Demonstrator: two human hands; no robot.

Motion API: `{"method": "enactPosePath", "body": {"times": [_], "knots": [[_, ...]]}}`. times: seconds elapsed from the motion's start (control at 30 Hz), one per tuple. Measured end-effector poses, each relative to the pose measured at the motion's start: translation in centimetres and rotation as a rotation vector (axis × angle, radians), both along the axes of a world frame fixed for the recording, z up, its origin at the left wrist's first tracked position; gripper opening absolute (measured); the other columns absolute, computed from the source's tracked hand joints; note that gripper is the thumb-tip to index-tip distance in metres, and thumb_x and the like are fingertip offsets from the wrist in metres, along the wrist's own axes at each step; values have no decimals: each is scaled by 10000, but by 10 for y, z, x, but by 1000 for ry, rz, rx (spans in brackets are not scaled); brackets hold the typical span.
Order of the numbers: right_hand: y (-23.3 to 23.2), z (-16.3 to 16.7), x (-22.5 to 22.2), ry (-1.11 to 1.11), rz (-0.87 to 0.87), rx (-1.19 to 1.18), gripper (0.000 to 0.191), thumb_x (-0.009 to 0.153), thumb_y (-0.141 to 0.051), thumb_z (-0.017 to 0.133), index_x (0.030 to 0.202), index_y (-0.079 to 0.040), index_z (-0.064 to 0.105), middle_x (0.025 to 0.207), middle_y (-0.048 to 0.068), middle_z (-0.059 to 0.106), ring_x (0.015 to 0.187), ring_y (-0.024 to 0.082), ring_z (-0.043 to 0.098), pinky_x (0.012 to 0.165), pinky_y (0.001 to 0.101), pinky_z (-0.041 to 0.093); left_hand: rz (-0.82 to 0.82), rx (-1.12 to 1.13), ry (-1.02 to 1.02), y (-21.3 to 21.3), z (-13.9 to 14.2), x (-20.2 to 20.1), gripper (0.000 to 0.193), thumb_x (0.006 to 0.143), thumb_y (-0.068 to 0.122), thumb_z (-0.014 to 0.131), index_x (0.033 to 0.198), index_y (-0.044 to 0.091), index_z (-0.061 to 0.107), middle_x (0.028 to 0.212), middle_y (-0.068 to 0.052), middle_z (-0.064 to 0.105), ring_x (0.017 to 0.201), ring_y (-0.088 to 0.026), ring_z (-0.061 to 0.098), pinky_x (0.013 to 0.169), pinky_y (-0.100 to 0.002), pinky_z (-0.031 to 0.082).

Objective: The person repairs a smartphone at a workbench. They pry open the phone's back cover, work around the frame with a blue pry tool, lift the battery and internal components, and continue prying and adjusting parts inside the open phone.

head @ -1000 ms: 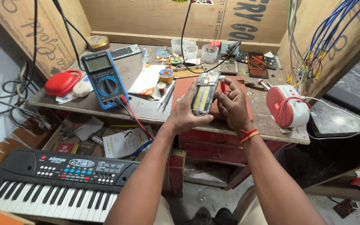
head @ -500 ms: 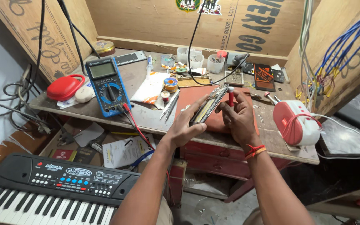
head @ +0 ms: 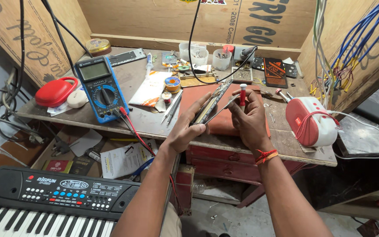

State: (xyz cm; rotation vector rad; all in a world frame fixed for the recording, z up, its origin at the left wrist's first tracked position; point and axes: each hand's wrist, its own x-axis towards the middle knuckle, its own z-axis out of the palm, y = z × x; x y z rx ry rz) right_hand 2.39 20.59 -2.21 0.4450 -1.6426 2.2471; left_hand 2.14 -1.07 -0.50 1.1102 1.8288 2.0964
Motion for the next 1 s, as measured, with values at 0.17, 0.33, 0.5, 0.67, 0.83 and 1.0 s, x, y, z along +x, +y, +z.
{"method": "enactPosePath", "body": {"times": [0.17, 0.33, 0.5, 0.67, 0.83, 1.0], "knots": [[1, -1, 3, 2, 11, -4, 262, 995, -110, 688, 1214, -75, 549, 802, -49, 583, 528, -11, 406, 430, 187, 281, 13, 0, 14, 1, 1, 3, 1054, 699, 425, 618, 1622, 8, 325, 1401, -162, 596, 907, -126, 604, 818, -260, 513], [2, 2, 4, 15, 27, -10, 267, 1021, -132, 669, 1253, -66, 555, 746, -54, 542, 495, -10, 385, 415, 187, 264, 64, -50, 111, 2, 3, 3, 1013, 728, 383, 634, 1623, 1, 351, 1443, -170, 591, 1112, -186, 592, 965, -301, 478], [1, 1, 5, -13, 13, -6, 280, 1023, -109, 639, 1281, -49, 549, 769, -47, 563, 482, -1, 391, 406, 187, 268, 141, -213, 236, 1, 2, 2, 1007, 701, 332, 690, 1601, 23, 360, 1446, -194, 598, 1333, -266, 581, 1138, -341, 413], [0, 4, 7, 15, 60, -51, 285, 1040, -98, 633, 1304, -45, 540, 768, -44, 544, 482, 4, 406, 406, 184, 288, 193, -246, 361, 1, 0, 2, 971, 732, 349, 707, 1585, 27, 375, 1501, -220, 545, 1390, -317, 531, 1176, -382, 384], [-2, 6, 5, -2, -5, -51, 334, 993, -92, 641, 1304, -64, 520, 836, -23, 609, 492, -3, 420, 407, 184, 302, 203, -213, 397, 0, 1, -3, 825, 794, 388, 645, 1519, 16, 511, 1493, -231, 538, 1424, -330, 502, 1200, -420, 372], [-1, 6, 1, 3, -106, -32, 297, 1009, -68, 697, 1248, -18, 526, 922, -4, 632, 549, 2, 438, 438, 191, 314, 60, -153, -19, 3, 4, -5, 822, 793, 430, 541, 1510, 32, 582, 910, -194, 712, 856, -256, 642, 775, -386, 511]]}}
